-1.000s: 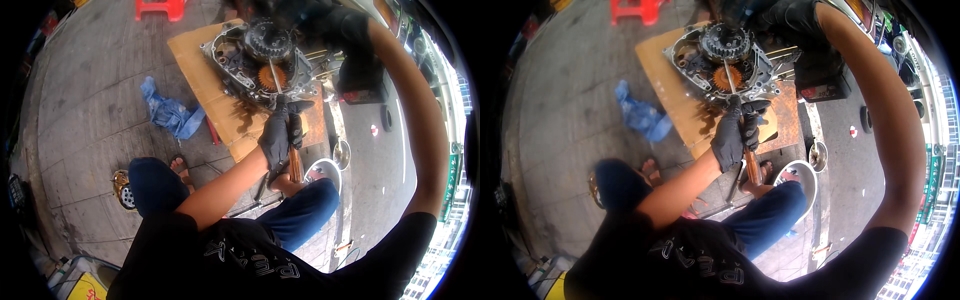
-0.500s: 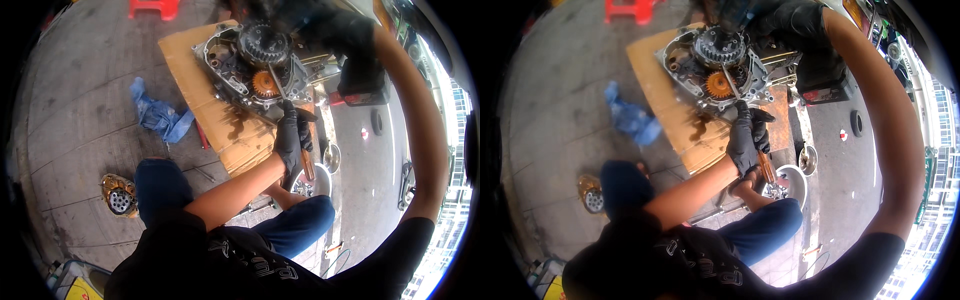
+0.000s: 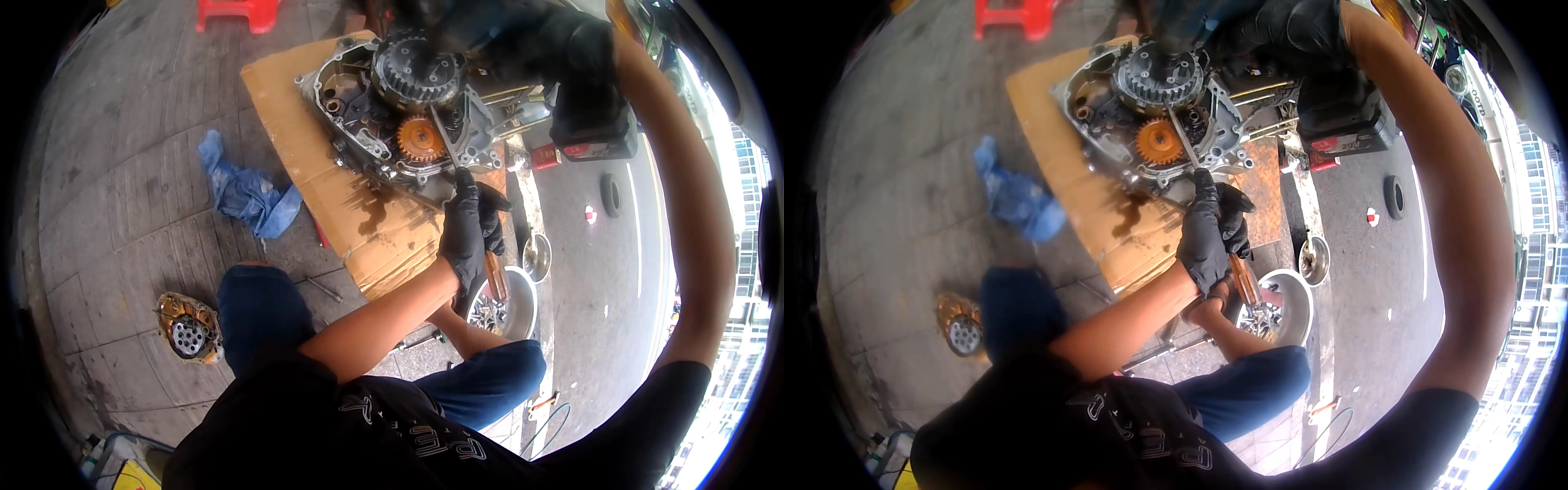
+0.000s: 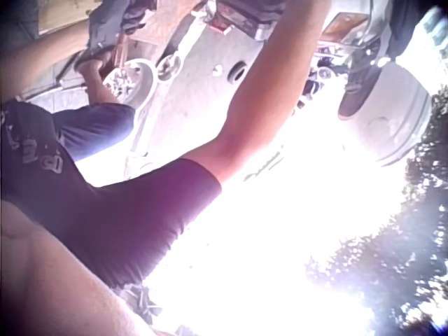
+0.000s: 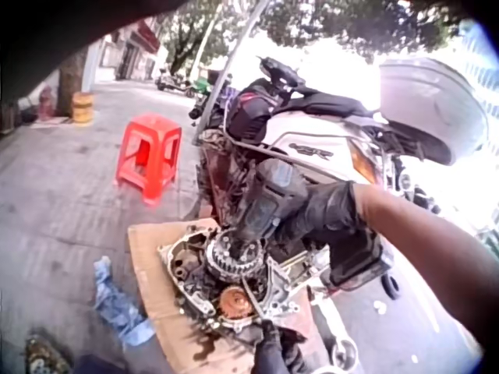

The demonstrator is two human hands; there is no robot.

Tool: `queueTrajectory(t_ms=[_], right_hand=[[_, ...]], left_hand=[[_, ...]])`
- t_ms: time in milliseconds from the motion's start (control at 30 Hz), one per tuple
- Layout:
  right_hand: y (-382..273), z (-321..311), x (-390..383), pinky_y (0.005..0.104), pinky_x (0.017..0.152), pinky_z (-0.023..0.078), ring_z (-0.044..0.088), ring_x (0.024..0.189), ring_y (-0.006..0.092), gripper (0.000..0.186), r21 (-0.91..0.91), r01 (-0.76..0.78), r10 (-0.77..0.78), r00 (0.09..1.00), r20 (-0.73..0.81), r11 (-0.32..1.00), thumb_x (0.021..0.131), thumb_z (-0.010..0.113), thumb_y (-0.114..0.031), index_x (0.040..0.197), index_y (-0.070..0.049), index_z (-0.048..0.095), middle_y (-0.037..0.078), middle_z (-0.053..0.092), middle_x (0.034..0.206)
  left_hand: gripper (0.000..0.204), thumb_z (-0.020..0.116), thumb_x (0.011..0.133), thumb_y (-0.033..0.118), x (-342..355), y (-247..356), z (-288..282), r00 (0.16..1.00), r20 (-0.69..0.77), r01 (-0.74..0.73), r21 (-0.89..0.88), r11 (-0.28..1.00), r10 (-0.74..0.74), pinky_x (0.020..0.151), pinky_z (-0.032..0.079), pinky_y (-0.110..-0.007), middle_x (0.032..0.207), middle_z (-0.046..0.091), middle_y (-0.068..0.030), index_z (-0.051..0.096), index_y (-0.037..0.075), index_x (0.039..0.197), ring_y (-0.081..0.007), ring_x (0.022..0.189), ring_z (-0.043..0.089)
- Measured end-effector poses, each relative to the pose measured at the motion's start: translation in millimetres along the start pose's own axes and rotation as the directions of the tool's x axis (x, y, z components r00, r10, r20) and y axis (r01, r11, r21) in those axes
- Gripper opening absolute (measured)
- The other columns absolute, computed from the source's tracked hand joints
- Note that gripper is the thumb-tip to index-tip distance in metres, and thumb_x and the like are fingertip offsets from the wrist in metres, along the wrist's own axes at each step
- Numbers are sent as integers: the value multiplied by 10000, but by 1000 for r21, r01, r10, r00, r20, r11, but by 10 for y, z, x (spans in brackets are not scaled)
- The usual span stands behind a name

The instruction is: The person works on a motorcycle engine component placed on a piece of cardboard on the ground, using a screwdriver and a power drill to remove parts and then wiping a component with a blue cloth.

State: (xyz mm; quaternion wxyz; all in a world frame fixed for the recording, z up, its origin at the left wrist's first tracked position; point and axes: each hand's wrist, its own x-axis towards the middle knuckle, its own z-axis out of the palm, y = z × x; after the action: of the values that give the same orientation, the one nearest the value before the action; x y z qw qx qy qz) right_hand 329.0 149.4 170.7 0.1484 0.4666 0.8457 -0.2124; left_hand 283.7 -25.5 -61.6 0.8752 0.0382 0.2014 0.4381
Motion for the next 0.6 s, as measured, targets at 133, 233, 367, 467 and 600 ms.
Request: queueTrajectory(t_ms=[133,233,367,467,600], right_hand=[[196,-2,67,302,841,482,594,923,175,387,-18,16,-16,1000,8,1000,821,724,-190,1195,-102,677,57,683,1044],[89,20,56,301,834,484,597,917,175,377,62,-62,60,998,27,996,821,720,-180,1187,-98,679,58,685,1040],[51,-11,52,299,824,487,602,909,175,364,98,-86,83,996,34,991,821,716,-166,1176,-93,681,60,687,1034],[60,-19,64,298,817,490,605,904,175,354,104,-93,89,995,38,990,822,712,-156,1169,-89,684,61,689,1030],[22,1,95,296,808,493,609,896,175,342,106,-114,109,993,50,988,822,708,-143,1158,-84,686,62,691,1024]], left_hand=[[688,308,964,683,-40,69,-29,1000,-8,15,31,999,-15,436,309,-300,475,258,42,577,87,751,-112,410,289],[678,311,962,686,-59,83,-49,1000,8,13,68,998,-13,442,306,-293,471,262,45,563,100,732,-110,412,293],[668,315,963,683,-63,72,-23,1000,-17,18,60,998,-17,429,300,-292,464,277,43,552,107,722,-112,400,294],[654,322,968,672,-62,63,-27,1000,-19,5,50,999,-4,410,294,-290,459,284,39,547,110,717,-112,388,290],[628,343,974,651,-31,35,-74,1000,-15,11,-5,1000,-11,380,282,-279,458,321,32,546,119,710,-109,369,305]])
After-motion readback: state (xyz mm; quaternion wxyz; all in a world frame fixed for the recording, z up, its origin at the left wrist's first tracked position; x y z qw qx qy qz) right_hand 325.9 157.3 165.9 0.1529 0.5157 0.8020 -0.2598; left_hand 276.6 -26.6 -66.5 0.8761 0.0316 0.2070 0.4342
